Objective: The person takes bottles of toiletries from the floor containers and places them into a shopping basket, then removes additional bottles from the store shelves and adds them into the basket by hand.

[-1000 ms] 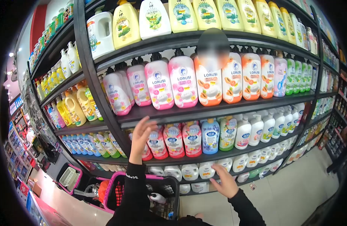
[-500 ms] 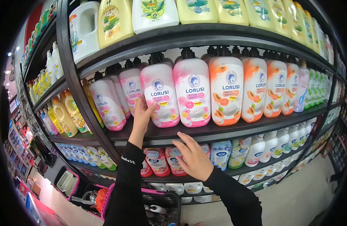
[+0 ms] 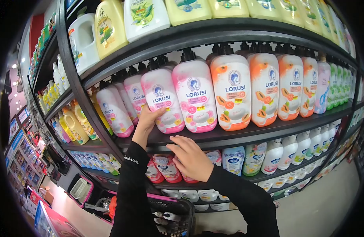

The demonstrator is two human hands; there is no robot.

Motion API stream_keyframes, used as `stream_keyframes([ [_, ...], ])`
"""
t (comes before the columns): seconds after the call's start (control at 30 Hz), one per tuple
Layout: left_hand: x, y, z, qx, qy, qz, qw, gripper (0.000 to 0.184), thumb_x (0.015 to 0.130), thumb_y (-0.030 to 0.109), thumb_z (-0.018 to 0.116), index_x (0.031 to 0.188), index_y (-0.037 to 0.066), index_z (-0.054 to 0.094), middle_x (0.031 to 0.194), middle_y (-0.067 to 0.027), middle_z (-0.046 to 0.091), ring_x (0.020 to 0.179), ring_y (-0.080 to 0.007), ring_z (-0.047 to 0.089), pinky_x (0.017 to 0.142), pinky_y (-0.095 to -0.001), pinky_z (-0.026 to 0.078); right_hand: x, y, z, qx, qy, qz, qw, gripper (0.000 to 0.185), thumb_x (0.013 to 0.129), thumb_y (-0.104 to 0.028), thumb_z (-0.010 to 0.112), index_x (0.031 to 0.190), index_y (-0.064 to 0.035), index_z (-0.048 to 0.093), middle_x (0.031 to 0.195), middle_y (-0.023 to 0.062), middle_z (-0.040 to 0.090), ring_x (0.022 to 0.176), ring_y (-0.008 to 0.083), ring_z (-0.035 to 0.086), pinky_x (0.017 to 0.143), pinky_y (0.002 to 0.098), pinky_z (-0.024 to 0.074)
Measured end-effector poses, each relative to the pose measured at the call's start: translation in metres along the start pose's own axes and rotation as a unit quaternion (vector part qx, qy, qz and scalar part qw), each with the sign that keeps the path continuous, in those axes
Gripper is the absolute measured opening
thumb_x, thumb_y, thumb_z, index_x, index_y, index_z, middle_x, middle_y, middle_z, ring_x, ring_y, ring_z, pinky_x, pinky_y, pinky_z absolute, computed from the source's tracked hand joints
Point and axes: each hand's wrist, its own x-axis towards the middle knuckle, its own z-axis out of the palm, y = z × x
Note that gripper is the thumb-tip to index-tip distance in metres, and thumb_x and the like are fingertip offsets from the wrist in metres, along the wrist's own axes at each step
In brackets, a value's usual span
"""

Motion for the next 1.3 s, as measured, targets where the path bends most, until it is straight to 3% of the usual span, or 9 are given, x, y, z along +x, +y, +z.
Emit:
stream_keyframes([
  [0.1, -0.001, -0.001, -0.003, -0.007, -0.008, -0.002, 1.000, 0.047, 0.064, 0.009, 0.071, 0.103, -0.002, 0.047, 0.091, -0.0082, 0.058, 0.081, -0.0142, 0.057, 0.073, -0.0267, 0.046, 0.005, 0.002, -0.007, -0.001, 0.003, -0.025, 1.000, 0.044, 0.070, -0.006, 0.056, 0.110, -0.0002, 0.041, 0.115, 0.0175, 0.041, 0.109, 0.0335, 0.038, 0.091, 0.0407, 0.0319],
  [0.3, -0.008, 0.002, -0.023, -0.030, -0.025, -0.018, 0.999, 0.049, 0.064, 0.011, 0.072, 0.104, -0.002, 0.047, 0.092, -0.0070, 0.058, 0.082, -0.0139, 0.056, 0.073, -0.0257, 0.045, 0.026, 0.019, 0.001, 0.053, 0.082, 0.026, 0.995, 0.060, 0.071, -0.008, 0.056, 0.121, 0.0056, 0.025, 0.120, 0.0233, 0.032, 0.113, 0.0369, 0.033, 0.094, 0.0388, 0.0286],
  [0.53, -0.015, 0.004, -0.045, -0.078, -0.051, -0.049, 0.994, 0.057, 0.063, 0.019, 0.074, 0.108, -0.001, 0.045, 0.096, -0.0069, 0.056, 0.086, -0.0144, 0.055, 0.075, -0.0266, 0.044, 0.060, 0.044, 0.044, 0.106, 0.138, 0.098, 0.980, 0.069, 0.071, -0.014, 0.061, 0.122, 0.0066, 0.020, 0.118, 0.0262, 0.032, 0.112, 0.0370, 0.033, 0.094, 0.0385, 0.0276],
  [0.57, -0.015, 0.002, -0.046, -0.072, -0.062, -0.059, 0.994, 0.059, 0.063, 0.022, 0.074, 0.109, -0.001, 0.044, 0.098, -0.0072, 0.056, 0.088, -0.0151, 0.054, 0.077, -0.0273, 0.043, 0.065, 0.048, 0.046, 0.158, 0.122, 0.113, 0.973, 0.072, 0.071, -0.018, 0.063, 0.123, 0.0062, 0.020, 0.121, 0.0240, 0.031, 0.116, 0.0301, 0.032, 0.096, 0.0353, 0.0266],
  [0.67, -0.013, -0.011, -0.050, -0.168, -0.056, -0.038, 0.983, 0.064, 0.064, 0.028, 0.073, 0.111, -0.002, 0.042, 0.099, -0.0075, 0.055, 0.091, -0.0165, 0.053, 0.080, -0.0285, 0.042, 0.086, 0.050, 0.042, 0.346, 0.099, 0.225, 0.906, 0.063, 0.069, -0.015, 0.066, 0.116, 0.0070, 0.030, 0.107, 0.0181, 0.046, 0.100, 0.0244, 0.048, 0.083, 0.0312, 0.0396],
  [0.77, -0.011, -0.014, -0.050, -0.136, -0.055, -0.026, 0.989, 0.066, 0.064, 0.031, 0.073, 0.112, -0.002, 0.041, 0.101, -0.0075, 0.055, 0.093, -0.0167, 0.053, 0.081, -0.0289, 0.041, 0.095, 0.064, 0.059, 0.328, 0.128, 0.182, 0.918, 0.057, 0.068, -0.018, 0.068, 0.108, 0.0062, 0.036, 0.098, 0.0155, 0.051, 0.091, 0.0220, 0.053, 0.076, 0.0295, 0.0430],
  [1.1, -0.021, -0.007, -0.037, -0.122, 0.012, 0.006, 0.992, 0.050, 0.073, 0.026, 0.065, 0.109, -0.002, 0.044, 0.099, -0.0091, 0.055, 0.088, -0.0150, 0.054, 0.077, -0.0280, 0.043, 0.091, 0.049, 0.055, 0.193, 0.139, 0.228, 0.944, 0.054, 0.066, -0.021, 0.070, 0.101, 0.0073, 0.040, 0.094, 0.0164, 0.053, 0.088, 0.0222, 0.054, 0.075, 0.0309, 0.0437],
  [1.2, -0.032, 0.014, -0.028, -0.143, 0.027, -0.038, 0.989, 0.042, 0.077, 0.022, 0.061, 0.107, -0.002, 0.045, 0.098, -0.0097, 0.056, 0.086, -0.0151, 0.055, 0.075, -0.0277, 0.044, 0.090, 0.048, 0.057, 0.207, 0.140, 0.213, 0.945, 0.051, 0.068, -0.020, 0.068, 0.102, 0.0063, 0.041, 0.095, 0.0150, 0.053, 0.088, 0.0204, 0.054, 0.074, 0.0298, 0.0440],
  [1.3, -0.042, 0.033, -0.022, -0.161, 0.040, -0.076, 0.983, 0.037, 0.079, 0.019, 0.058, 0.106, -0.003, 0.046, 0.098, -0.0105, 0.056, 0.086, -0.0155, 0.056, 0.074, -0.0275, 0.045, 0.091, 0.040, 0.054, 0.334, 0.112, 0.202, 0.914, 0.058, 0.070, -0.029, 0.067, 0.105, 0.0049, 0.036, 0.099, 0.0173, 0.050, 0.091, 0.0231, 0.054, 0.076, 0.0313, 0.0431],
])
